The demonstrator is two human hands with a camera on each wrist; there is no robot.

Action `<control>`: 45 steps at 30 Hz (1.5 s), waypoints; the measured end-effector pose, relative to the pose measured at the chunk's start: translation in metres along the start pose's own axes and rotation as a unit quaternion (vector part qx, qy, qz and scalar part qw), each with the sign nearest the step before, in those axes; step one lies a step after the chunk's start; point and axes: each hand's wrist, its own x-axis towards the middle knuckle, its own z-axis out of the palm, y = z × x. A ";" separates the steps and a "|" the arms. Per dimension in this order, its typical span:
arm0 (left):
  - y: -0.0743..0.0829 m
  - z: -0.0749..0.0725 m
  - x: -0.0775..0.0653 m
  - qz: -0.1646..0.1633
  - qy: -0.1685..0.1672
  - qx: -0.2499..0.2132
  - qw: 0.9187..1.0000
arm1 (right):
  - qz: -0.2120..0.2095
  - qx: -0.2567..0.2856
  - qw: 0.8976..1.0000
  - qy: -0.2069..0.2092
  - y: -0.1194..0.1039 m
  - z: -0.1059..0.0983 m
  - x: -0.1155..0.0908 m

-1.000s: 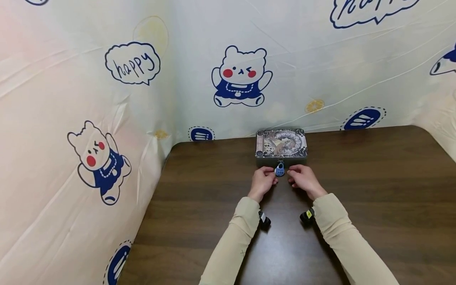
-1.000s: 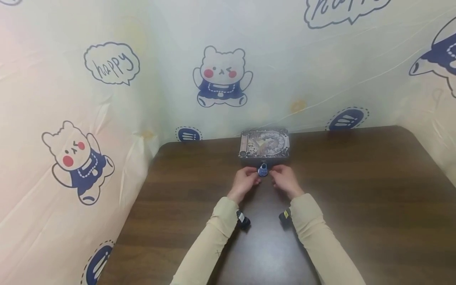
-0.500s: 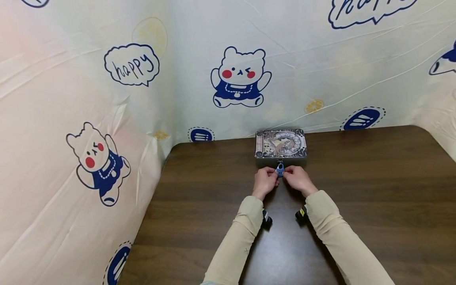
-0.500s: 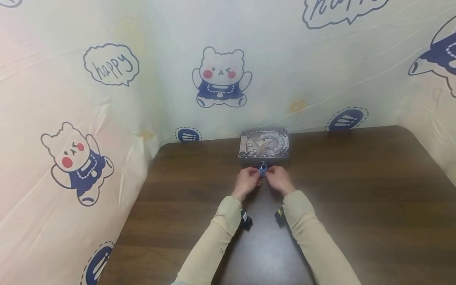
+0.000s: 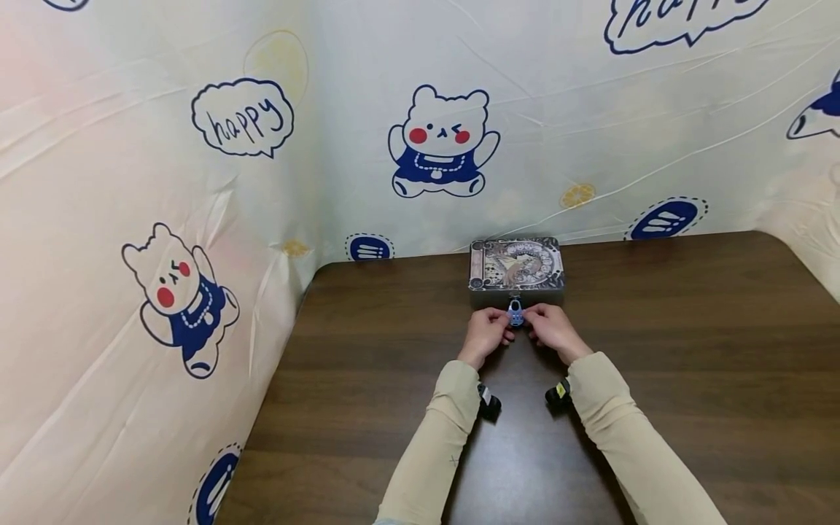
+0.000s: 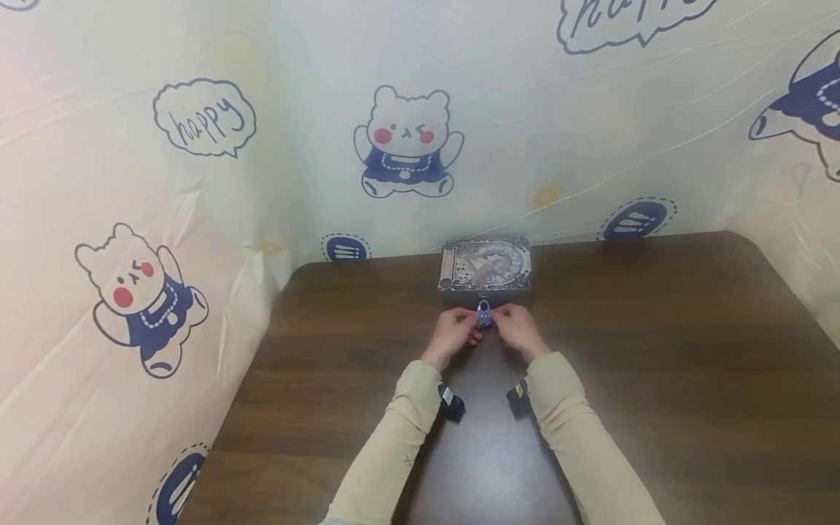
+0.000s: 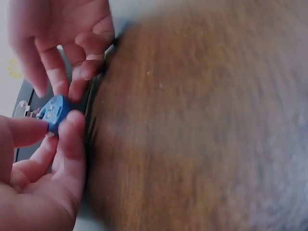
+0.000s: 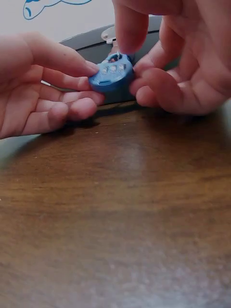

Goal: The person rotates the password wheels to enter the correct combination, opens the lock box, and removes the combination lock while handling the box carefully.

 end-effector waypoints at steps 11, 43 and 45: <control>-0.009 -0.001 0.005 -0.034 -0.040 -0.121 0.991 | 0.012 0.188 0.982 -0.024 0.007 0.002 0.001; -0.015 0.009 0.010 -0.049 -0.009 -0.193 0.980 | 0.011 0.311 0.950 0.022 0.025 0.013 0.007; -0.015 0.009 0.010 -0.048 -0.010 -0.199 0.979 | 0.007 0.318 0.948 0.025 0.026 0.014 0.007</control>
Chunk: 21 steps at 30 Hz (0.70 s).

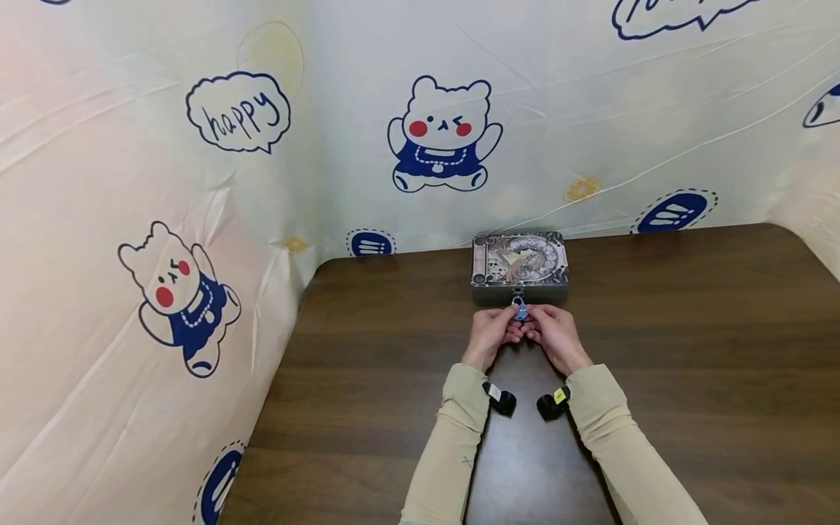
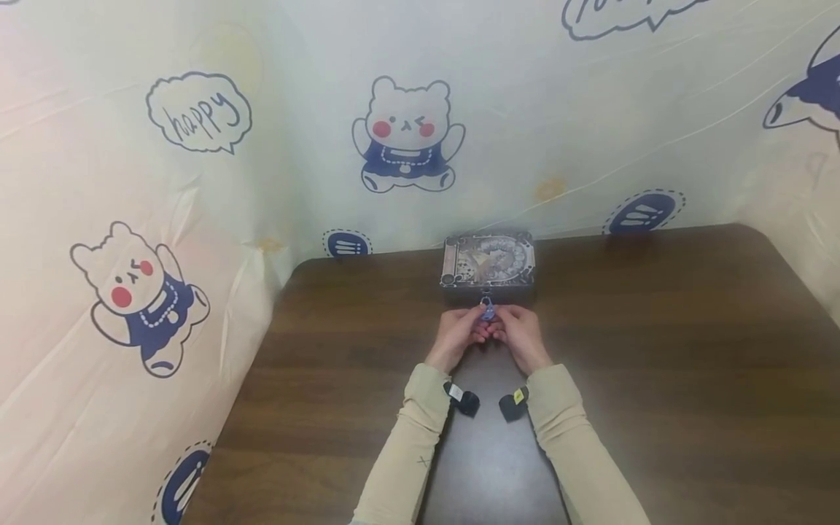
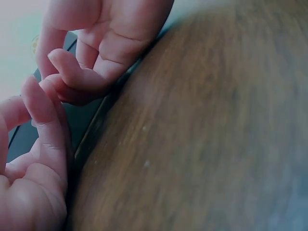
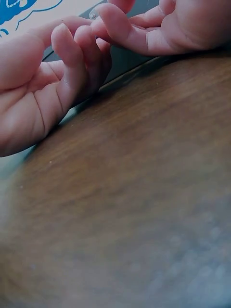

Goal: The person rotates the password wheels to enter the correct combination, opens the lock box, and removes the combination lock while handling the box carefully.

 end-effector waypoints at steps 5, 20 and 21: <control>0.000 0.000 0.000 0.003 -0.010 -0.008 1.000 | -0.005 0.015 1.000 0.000 0.001 -0.001 0.001; -0.003 0.001 0.003 0.004 -0.014 -0.009 1.000 | -0.007 0.010 1.000 -0.004 0.003 -0.003 0.002; -0.003 0.001 0.003 0.006 -0.013 -0.008 1.000 | -0.008 0.011 1.000 -0.005 0.003 -0.003 0.002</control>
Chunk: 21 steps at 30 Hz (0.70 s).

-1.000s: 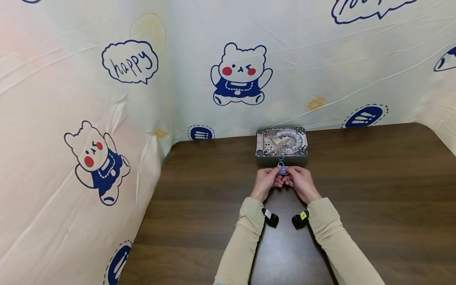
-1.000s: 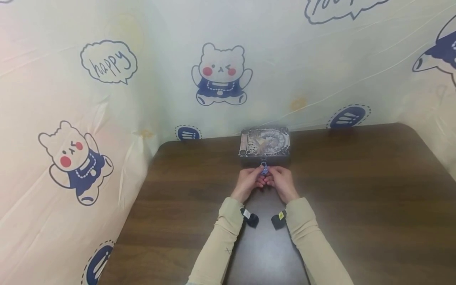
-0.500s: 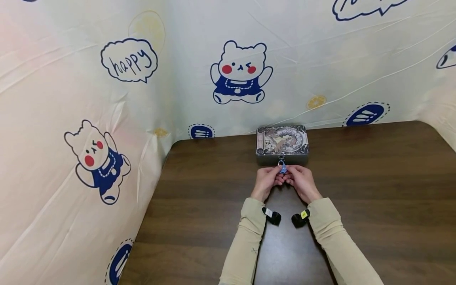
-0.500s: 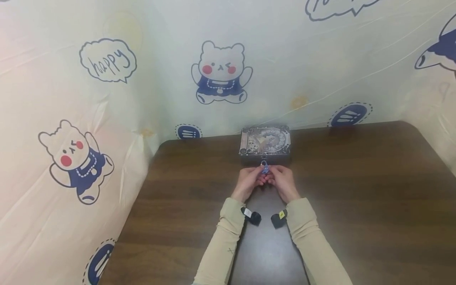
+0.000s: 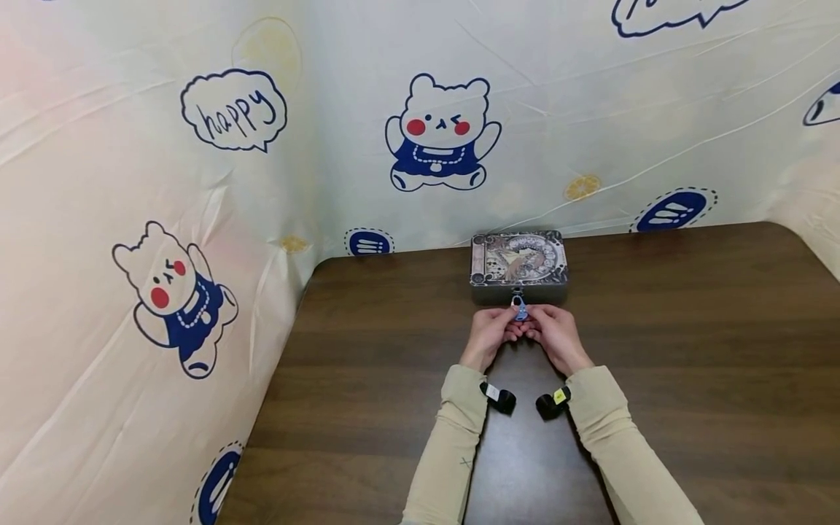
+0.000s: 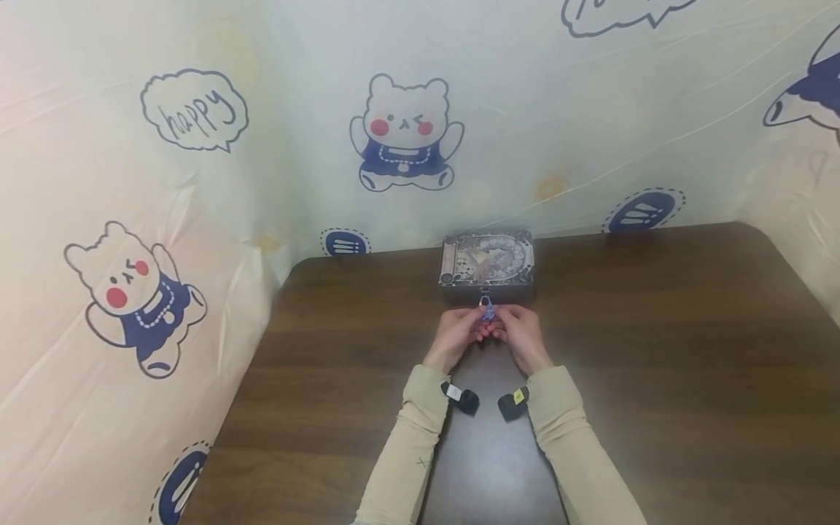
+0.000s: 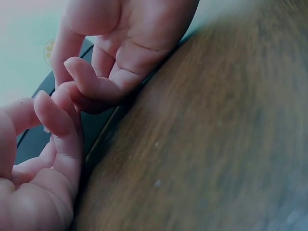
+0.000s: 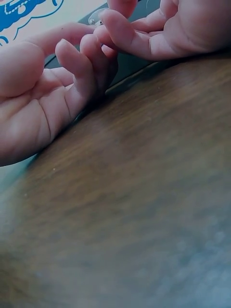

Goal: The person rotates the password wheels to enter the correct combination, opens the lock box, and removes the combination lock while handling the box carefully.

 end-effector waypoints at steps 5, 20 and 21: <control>0.000 -0.001 0.000 0.004 -0.002 0.004 1.000 | -0.003 -0.002 1.000 -0.003 -0.001 0.000 -0.001; 0.004 0.002 -0.004 -0.005 -0.001 0.002 1.000 | -0.016 0.002 1.000 0.000 0.000 -0.001 -0.002; 0.004 0.002 -0.005 -0.003 0.001 0.004 1.000 | -0.018 0.004 1.000 -0.001 0.001 -0.001 -0.002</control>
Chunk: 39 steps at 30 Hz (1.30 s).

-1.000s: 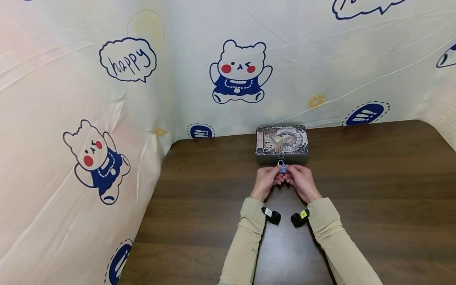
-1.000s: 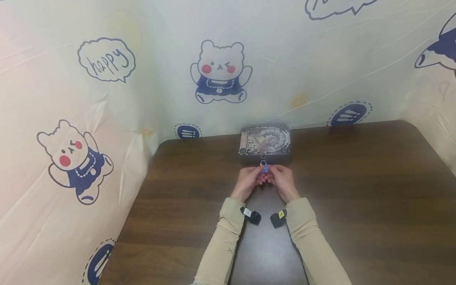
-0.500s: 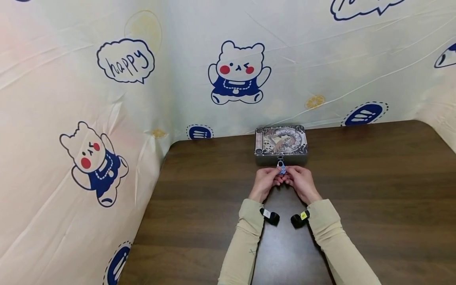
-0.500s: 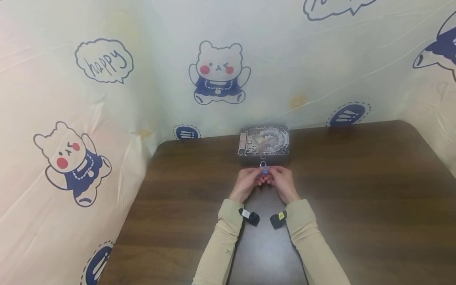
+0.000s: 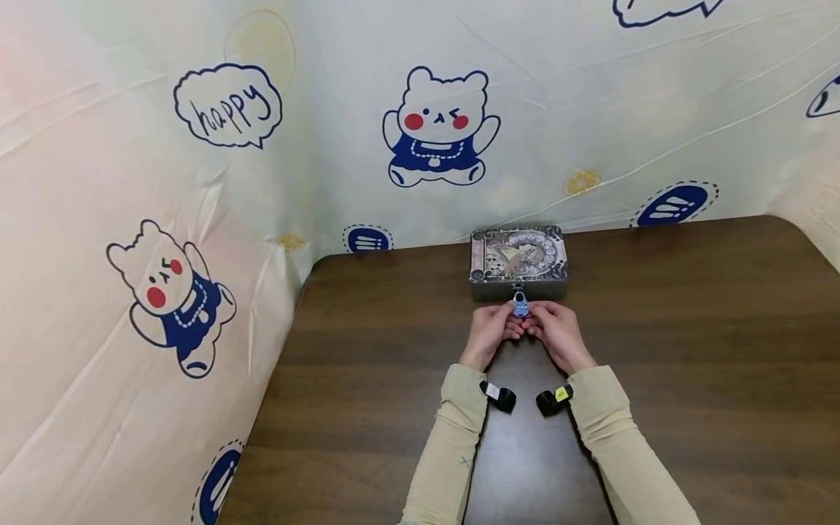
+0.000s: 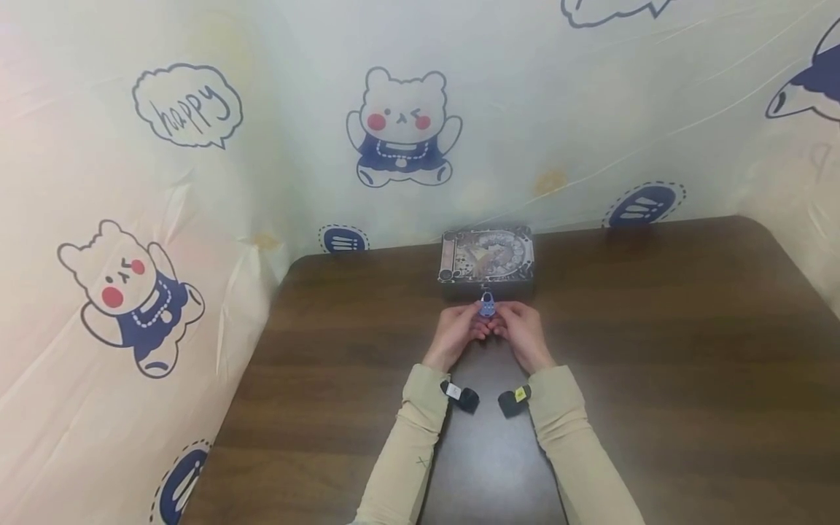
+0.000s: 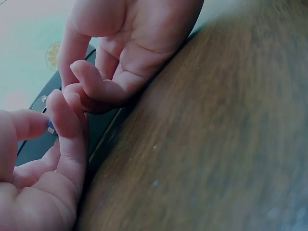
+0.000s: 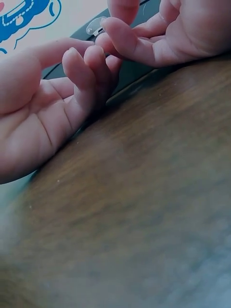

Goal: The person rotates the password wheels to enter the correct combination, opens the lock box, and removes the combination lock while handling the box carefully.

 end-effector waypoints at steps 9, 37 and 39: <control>0.000 -0.001 0.001 0.011 -0.008 0.019 1.000 | -0.013 -0.002 1.000 -0.001 0.002 0.000 0.001; -0.002 0.001 0.003 0.034 -0.004 0.042 0.999 | -0.023 -0.029 0.999 -0.005 0.001 0.000 0.000; -0.002 0.001 0.003 0.034 -0.001 0.040 0.999 | -0.026 -0.032 0.999 -0.005 0.001 0.000 0.000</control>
